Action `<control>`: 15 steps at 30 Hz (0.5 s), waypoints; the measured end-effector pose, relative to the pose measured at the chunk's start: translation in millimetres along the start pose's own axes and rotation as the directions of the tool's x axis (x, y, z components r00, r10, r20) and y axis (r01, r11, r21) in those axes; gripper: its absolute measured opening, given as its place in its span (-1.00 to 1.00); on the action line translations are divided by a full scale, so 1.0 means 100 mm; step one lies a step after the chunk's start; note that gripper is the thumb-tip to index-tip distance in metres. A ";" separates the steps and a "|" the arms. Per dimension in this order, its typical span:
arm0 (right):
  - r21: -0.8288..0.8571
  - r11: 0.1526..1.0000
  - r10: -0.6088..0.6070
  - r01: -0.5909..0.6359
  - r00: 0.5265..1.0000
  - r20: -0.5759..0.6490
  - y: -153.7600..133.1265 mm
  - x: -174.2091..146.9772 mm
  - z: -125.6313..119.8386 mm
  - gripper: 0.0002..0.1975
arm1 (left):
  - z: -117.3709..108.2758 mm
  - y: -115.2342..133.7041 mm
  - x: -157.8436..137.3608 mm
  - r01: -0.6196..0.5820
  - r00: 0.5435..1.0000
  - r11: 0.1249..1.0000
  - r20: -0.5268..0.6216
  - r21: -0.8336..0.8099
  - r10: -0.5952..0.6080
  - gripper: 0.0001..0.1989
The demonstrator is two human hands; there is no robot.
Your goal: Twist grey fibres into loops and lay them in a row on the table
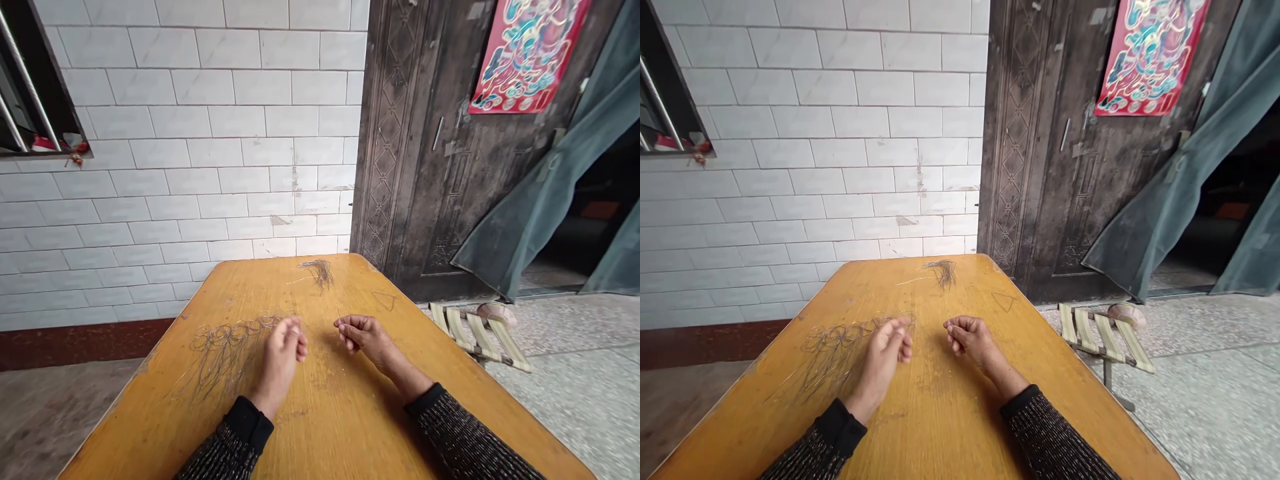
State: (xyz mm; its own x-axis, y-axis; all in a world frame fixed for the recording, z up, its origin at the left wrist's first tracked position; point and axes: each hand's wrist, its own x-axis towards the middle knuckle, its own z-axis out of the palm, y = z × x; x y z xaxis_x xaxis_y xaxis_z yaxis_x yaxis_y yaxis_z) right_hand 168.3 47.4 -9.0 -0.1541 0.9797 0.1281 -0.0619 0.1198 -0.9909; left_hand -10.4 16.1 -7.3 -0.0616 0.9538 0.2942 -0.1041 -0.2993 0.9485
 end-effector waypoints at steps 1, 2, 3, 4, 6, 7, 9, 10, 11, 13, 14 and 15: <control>-0.005 1.000 0.003 -0.003 1.000 -0.026 0.01 0.02 -0.01 -0.64 | 0.03 0.00 -0.06 -0.076 0.991 0.983 0.119 0.170 0.056 -0.84; -0.016 1.000 0.011 -0.012 0.998 -0.057 0.01 0.05 -0.03 -0.66 | 0.07 0.01 -0.12 -0.223 0.959 0.919 0.245 0.324 0.146 -0.82; -0.031 0.999 0.021 -0.024 0.996 -0.091 0.01 0.10 -0.05 -0.69 | 0.09 0.02 -0.18 -0.404 0.886 0.811 0.403 0.423 0.231 -0.79; -0.049 0.998 0.033 -0.039 0.992 -0.125 0.00 0.16 -0.07 -0.72 | 0.11 0.04 -0.24 -0.572 0.777 0.681 0.568 0.458 0.271 -0.77; -0.085 0.994 0.052 -0.068 0.982 -0.181 -0.04 0.32 -0.12 -0.80 | 0.14 0.06 -0.35 -0.802 0.549 0.425 0.799 0.421 0.246 -0.75; -0.101 0.992 0.057 -0.079 0.978 -0.199 -0.07 0.42 -0.14 -0.83 | 0.15 0.05 -0.40 -0.859 0.473 0.324 0.856 0.397 0.207 -0.77; -0.133 0.986 0.068 -0.102 0.969 -0.239 -0.12 0.66 -0.18 -0.87 | 0.17 0.03 -0.45 -0.919 0.380 0.170 0.912 0.355 0.151 -0.86; -0.149 0.982 0.072 -0.114 0.963 -0.260 -0.14 0.79 -0.19 -0.88 | 0.17 0.00 -0.46 -0.932 0.359 0.116 0.922 0.344 0.146 -0.92; -0.166 0.978 0.077 -0.127 0.957 -0.278 -0.16 0.92 -0.19 -0.87 | 0.18 -0.02 -0.46 -0.939 0.343 0.077 0.927 0.335 0.152 -0.95; -0.199 0.967 0.092 -0.159 0.946 -0.310 -0.17 1.19 -0.19 -0.85 | 0.20 -0.07 -0.46 -0.945 0.326 0.039 0.930 0.324 0.168 -0.92; -0.217 0.960 0.102 -0.179 0.941 -0.324 -0.17 1.31 -0.18 -0.84 | 0.21 -0.10 -0.46 -0.946 0.323 0.035 0.931 0.322 0.172 -0.90; -0.234 0.951 0.114 -0.200 0.935 -0.335 -0.15 1.43 -0.17 -0.84 | 0.21 -0.13 -0.46 -0.945 0.325 0.036 0.931 0.324 0.169 -0.90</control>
State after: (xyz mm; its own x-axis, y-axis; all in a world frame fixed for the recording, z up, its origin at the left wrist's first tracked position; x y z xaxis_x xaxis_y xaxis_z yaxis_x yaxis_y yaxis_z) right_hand 164.1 188.5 23.7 0.1792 0.9838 -0.0077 0.2027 -0.0446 -0.9782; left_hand 15.0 -23.2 -30.1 0.8862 0.2854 0.3650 0.3758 -0.9035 -0.2061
